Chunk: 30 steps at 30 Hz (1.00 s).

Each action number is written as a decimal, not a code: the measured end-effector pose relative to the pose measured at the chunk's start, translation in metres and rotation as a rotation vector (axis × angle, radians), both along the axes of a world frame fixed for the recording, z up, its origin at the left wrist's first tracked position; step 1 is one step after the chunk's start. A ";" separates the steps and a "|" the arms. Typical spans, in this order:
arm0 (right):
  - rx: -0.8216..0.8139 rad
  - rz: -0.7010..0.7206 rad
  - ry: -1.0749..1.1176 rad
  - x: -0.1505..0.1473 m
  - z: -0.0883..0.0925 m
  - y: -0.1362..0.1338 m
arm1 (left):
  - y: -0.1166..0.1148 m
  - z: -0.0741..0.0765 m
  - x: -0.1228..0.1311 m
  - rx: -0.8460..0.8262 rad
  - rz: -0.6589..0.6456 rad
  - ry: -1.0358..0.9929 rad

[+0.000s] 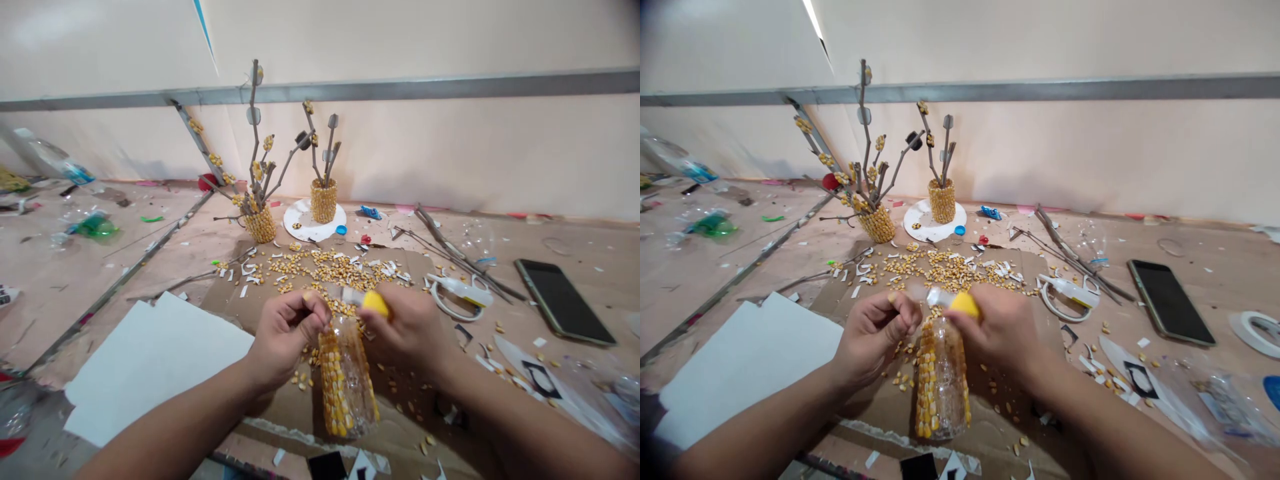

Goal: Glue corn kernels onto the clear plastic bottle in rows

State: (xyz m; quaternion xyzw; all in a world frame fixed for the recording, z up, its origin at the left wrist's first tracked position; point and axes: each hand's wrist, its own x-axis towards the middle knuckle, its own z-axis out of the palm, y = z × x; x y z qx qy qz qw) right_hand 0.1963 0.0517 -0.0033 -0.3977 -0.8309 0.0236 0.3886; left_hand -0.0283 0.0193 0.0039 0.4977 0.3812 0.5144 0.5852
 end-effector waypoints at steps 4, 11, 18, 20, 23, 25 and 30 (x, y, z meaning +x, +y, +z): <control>-0.048 -0.048 0.082 0.011 -0.001 0.008 | 0.007 0.008 0.001 0.044 0.117 0.112; -0.203 -0.147 0.289 0.030 0.010 0.026 | 0.044 0.042 -0.057 0.174 0.277 0.378; -0.233 -0.149 0.275 0.033 0.015 0.033 | 0.084 0.033 -0.109 0.128 0.264 1.498; -0.234 -0.128 0.231 0.031 0.012 0.032 | 0.088 0.022 -0.104 0.098 0.148 1.594; -0.222 -0.106 0.167 0.029 0.007 0.030 | 0.091 0.005 -0.094 0.097 0.066 1.642; -0.218 -0.091 0.145 0.028 0.005 0.029 | 0.094 -0.003 -0.091 0.099 0.058 1.665; -0.227 -0.066 0.132 0.027 0.006 0.029 | 0.099 -0.010 -0.094 0.121 0.017 1.686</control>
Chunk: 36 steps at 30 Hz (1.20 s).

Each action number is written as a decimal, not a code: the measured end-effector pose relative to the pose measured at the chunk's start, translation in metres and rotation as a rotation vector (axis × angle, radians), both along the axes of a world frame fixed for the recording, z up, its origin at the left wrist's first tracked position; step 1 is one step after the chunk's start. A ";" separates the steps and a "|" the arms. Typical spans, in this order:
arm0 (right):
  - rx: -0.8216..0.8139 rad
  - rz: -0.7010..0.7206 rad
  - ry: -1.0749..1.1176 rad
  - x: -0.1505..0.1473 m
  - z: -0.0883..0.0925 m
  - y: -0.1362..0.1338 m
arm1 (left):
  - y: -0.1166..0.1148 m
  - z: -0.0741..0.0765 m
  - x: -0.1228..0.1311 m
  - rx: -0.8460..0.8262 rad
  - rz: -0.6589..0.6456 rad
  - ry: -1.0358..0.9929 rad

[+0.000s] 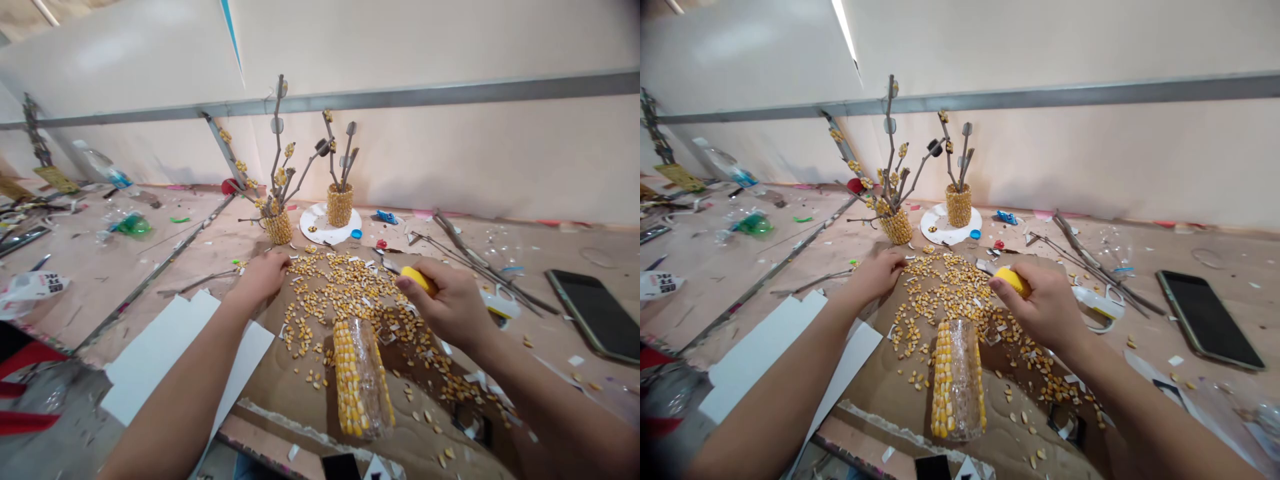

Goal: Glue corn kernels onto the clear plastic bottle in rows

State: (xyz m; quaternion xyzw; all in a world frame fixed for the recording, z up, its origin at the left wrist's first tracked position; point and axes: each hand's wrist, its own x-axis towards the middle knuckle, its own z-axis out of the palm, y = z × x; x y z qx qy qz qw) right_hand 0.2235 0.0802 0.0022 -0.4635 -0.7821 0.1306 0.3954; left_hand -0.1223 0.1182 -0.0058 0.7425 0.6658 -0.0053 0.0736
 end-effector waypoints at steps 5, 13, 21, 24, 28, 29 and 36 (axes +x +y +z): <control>-0.020 0.010 -0.013 0.001 -0.002 0.000 | 0.003 -0.004 -0.003 -0.004 -0.049 0.010; -0.020 0.010 -0.057 0.000 -0.003 0.000 | 0.003 -0.001 -0.003 0.005 -0.027 0.026; 0.000 0.011 -0.054 -0.002 -0.001 -0.002 | -0.004 0.005 0.001 -0.011 -0.076 -0.044; 0.009 0.012 -0.054 -0.001 -0.001 -0.002 | -0.001 0.000 0.000 -0.019 -0.109 -0.076; -0.001 0.017 -0.067 -0.001 -0.002 -0.001 | 0.003 -0.002 0.002 -0.007 -0.144 -0.119; -0.004 0.017 -0.071 -0.001 -0.002 -0.001 | 0.003 -0.001 0.003 0.001 -0.144 -0.135; -0.018 0.038 0.043 -0.014 0.002 -0.017 | -0.026 0.025 0.041 0.055 -0.202 -0.394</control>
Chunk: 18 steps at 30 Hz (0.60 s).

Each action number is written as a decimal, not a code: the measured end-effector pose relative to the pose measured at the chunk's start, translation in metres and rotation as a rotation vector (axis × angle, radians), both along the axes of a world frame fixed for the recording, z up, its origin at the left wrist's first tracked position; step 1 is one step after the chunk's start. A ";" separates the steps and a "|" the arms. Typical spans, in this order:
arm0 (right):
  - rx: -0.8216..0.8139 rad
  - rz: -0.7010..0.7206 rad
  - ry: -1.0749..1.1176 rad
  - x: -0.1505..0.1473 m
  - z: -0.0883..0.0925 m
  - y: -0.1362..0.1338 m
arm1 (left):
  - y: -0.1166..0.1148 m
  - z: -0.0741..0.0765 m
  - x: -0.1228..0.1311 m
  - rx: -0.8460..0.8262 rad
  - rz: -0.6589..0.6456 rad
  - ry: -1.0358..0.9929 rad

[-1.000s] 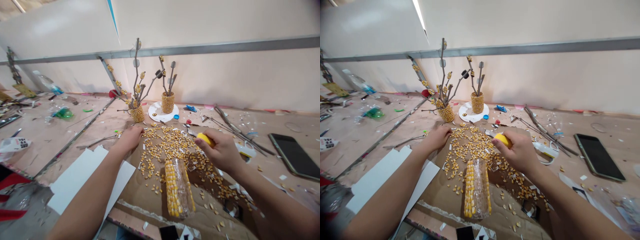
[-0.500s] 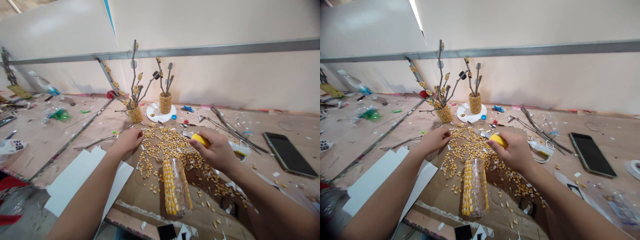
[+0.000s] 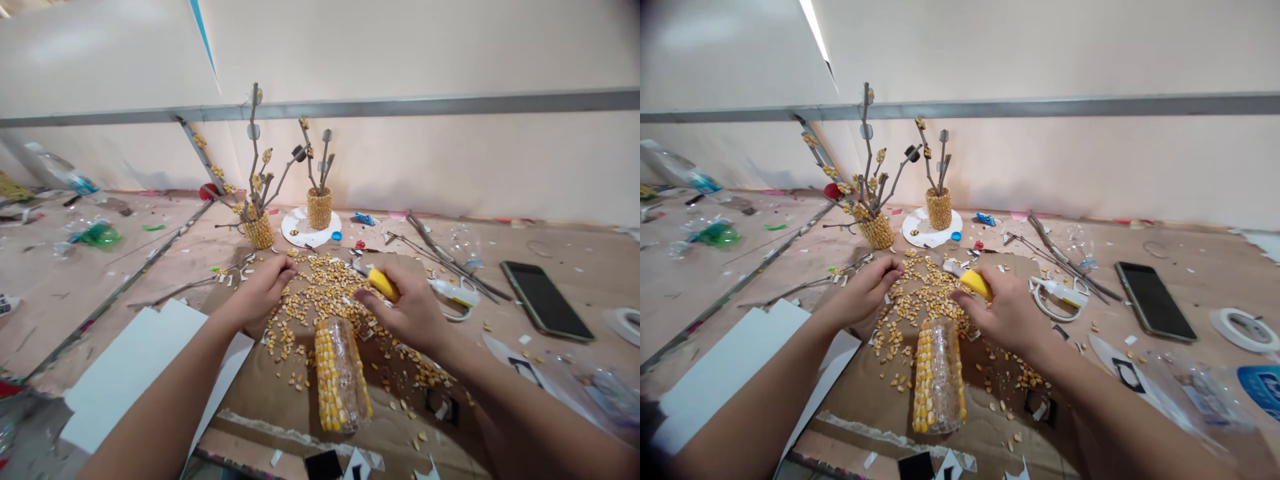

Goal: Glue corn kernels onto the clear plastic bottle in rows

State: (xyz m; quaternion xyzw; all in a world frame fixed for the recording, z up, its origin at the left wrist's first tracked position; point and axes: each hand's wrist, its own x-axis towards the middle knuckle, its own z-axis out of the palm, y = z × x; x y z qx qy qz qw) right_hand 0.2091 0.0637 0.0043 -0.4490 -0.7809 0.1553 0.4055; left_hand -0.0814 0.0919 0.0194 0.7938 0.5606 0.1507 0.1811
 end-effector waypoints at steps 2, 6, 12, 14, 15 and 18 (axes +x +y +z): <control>0.007 0.086 0.085 -0.008 0.003 -0.009 | -0.016 0.006 0.014 -0.023 -0.074 -0.228; 0.124 0.308 0.168 -0.022 0.004 -0.021 | -0.042 0.007 0.034 -0.111 -0.178 -0.461; 0.335 0.343 0.087 -0.027 -0.005 -0.023 | -0.053 0.000 0.045 -0.242 -0.193 -0.668; 0.402 0.304 0.070 -0.026 -0.006 -0.024 | -0.056 0.000 0.049 -0.369 -0.134 -0.819; 0.425 0.287 0.064 -0.026 -0.006 -0.025 | -0.058 0.000 0.050 -0.441 -0.106 -0.895; 0.448 0.264 0.049 -0.027 -0.003 -0.026 | -0.062 0.003 0.055 -0.581 -0.035 -1.050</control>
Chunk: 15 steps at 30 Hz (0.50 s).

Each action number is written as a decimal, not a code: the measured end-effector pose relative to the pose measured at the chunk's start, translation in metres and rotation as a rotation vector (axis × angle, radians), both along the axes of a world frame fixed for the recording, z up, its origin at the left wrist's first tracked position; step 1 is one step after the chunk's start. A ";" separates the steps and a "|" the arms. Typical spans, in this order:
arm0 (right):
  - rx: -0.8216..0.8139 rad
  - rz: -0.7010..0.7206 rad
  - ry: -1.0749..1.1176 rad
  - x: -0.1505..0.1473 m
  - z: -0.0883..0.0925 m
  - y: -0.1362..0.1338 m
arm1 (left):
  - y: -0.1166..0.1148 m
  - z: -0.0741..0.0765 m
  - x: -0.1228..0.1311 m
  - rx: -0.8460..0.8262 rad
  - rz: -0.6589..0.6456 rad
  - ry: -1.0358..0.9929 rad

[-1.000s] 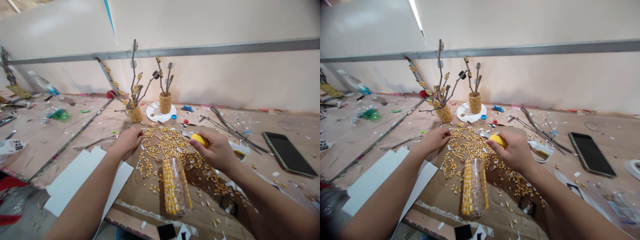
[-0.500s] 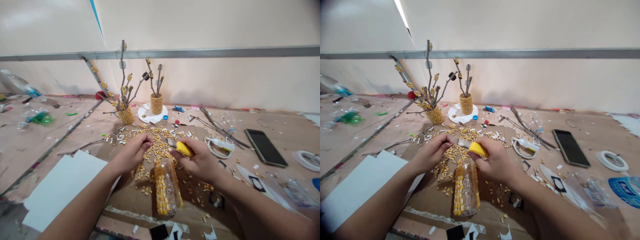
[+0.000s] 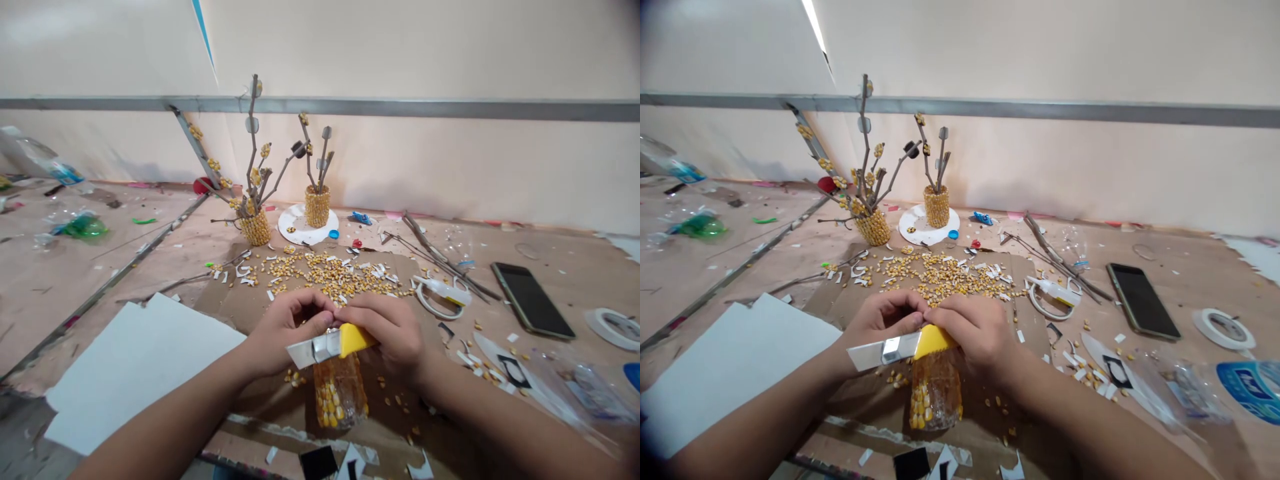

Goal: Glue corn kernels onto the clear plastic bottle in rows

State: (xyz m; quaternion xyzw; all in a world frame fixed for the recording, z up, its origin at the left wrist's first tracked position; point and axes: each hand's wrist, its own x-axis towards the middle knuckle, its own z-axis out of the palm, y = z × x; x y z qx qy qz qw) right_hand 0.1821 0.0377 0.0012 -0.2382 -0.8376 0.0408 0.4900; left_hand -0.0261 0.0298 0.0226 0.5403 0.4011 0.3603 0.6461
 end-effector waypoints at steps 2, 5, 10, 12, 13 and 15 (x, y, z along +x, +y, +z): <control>-0.032 -0.037 -0.012 0.000 0.002 0.000 | -0.002 0.003 0.001 -0.022 0.049 -0.044; -0.123 -0.137 -0.051 0.004 0.002 0.003 | -0.002 0.006 0.001 0.035 0.153 -0.075; -0.187 -0.201 -0.138 0.010 -0.003 0.007 | -0.002 0.002 -0.002 0.023 0.249 -0.133; -0.174 -0.212 -0.156 0.010 -0.005 0.006 | -0.003 0.000 -0.002 0.028 0.247 -0.151; -0.168 -0.216 -0.159 0.010 -0.005 0.006 | -0.004 -0.001 -0.002 0.039 0.241 -0.151; -0.160 -0.217 -0.166 0.009 -0.003 0.005 | -0.005 -0.002 -0.001 0.056 0.231 -0.151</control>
